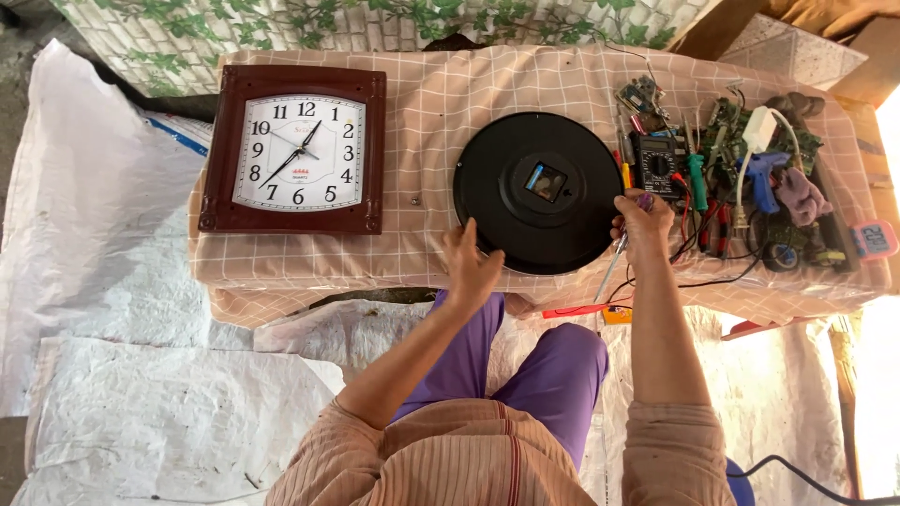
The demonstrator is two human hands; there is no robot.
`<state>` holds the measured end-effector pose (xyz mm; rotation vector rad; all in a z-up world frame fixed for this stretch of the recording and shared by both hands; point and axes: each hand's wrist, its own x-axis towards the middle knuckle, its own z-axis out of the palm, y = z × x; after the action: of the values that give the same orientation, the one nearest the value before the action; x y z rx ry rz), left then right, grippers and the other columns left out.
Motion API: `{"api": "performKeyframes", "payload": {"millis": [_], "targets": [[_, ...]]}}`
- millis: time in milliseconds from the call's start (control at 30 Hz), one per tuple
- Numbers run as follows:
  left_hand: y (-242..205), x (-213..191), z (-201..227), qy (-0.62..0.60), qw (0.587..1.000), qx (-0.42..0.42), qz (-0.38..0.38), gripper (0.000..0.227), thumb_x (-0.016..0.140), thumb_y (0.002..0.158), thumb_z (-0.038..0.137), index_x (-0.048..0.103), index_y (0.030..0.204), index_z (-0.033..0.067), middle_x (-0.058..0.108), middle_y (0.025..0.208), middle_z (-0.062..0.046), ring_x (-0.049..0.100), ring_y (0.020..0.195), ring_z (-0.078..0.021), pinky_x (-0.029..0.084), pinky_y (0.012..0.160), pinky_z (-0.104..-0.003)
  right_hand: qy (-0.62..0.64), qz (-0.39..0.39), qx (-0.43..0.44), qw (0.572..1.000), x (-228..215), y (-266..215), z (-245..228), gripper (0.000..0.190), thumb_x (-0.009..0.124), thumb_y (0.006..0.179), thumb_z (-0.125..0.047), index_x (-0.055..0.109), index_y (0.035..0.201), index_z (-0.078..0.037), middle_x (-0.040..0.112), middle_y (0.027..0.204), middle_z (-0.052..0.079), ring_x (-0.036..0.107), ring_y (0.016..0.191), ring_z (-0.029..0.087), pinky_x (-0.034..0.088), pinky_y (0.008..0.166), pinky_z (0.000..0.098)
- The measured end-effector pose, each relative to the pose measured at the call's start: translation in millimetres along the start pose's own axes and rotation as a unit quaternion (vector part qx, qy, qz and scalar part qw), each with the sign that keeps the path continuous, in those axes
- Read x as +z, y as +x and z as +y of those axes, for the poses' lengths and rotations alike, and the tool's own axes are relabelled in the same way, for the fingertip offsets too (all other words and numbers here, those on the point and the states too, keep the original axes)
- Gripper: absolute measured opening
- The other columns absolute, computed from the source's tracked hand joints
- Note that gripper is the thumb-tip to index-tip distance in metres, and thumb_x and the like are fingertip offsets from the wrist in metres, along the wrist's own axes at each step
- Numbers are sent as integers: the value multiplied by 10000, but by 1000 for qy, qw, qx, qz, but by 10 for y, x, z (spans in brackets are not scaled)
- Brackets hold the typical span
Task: The person removes the back cover of a round wall clock, then uses a screwdriver to tighten screws on the back of the clock mechanism. The person also handles a square wall clock and a small purple component during the process.
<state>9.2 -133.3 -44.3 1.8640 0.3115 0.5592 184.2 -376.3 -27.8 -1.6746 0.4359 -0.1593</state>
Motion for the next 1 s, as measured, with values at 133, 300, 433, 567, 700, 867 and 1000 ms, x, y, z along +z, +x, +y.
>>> {"api": "performKeyframes", "payload": {"millis": [133,300,433,567,700,867,1000], "targets": [[-51,4,-151,-20,998,-46,-43,902,773,758,184,402,1542,-60,369,1337,-261,389,1230,-466,331,1076,-516,-44,-12,-29,999,-15,163,72,274,850,783,-113,724,1023,-74,594,691,84,610,463,192,522,327,362],[83,-190,-168,-45,997,-35,-61,737,742,837,83,465,1513,-13,445,1333,-211,413,1257,-358,372,1083,-482,-82,-24,-261,962,-22,-199,-593,355,815,862,-147,678,1146,16,541,727,142,568,475,192,474,380,359],[495,-494,29,-18,999,6,-32,700,708,833,102,489,1492,17,537,1342,-292,501,1278,-510,426,1053,-544,20,-94,-218,971,330,-933,-1509,349,638,944,-143,599,1275,-42,520,923,101,548,709,163,599,522,305],[1013,-637,-55,-70,996,19,-51,574,704,883,117,576,1442,81,622,1296,-263,625,1197,-441,590,941,-430,89,-183,-266,942,824,-1238,-1779,228,647,987,-94,565,1198,-122,611,1033,106,651,887,184,629,789,289],[1490,-755,-106,-37,989,90,-115,542,785,842,183,670,1368,245,703,1278,-56,688,1168,-273,611,908,-361,120,-222,-372,894,1331,-1404,-1602,197,695,988,-80,582,1147,-101,675,971,127,677,879,186,562,750,298],[1651,-791,53,-49,977,131,-164,525,837,810,137,719,1306,263,727,1250,-45,701,1143,-285,574,946,-411,132,-244,-396,876,1783,-1318,-1387,161,696,1004,-77,583,1118,-83,673,928,100,631,851,139,527,741,275],[1882,-519,-246,8,982,61,-180,370,837,820,270,762,1177,329,783,1083,50,745,1067,-190,572,908,-372,111,-256,-422,862,1972,-1268,-1369,144,697,1020,-106,581,1103,-81,678,933,113,608,826,134,514,710,283]]}}
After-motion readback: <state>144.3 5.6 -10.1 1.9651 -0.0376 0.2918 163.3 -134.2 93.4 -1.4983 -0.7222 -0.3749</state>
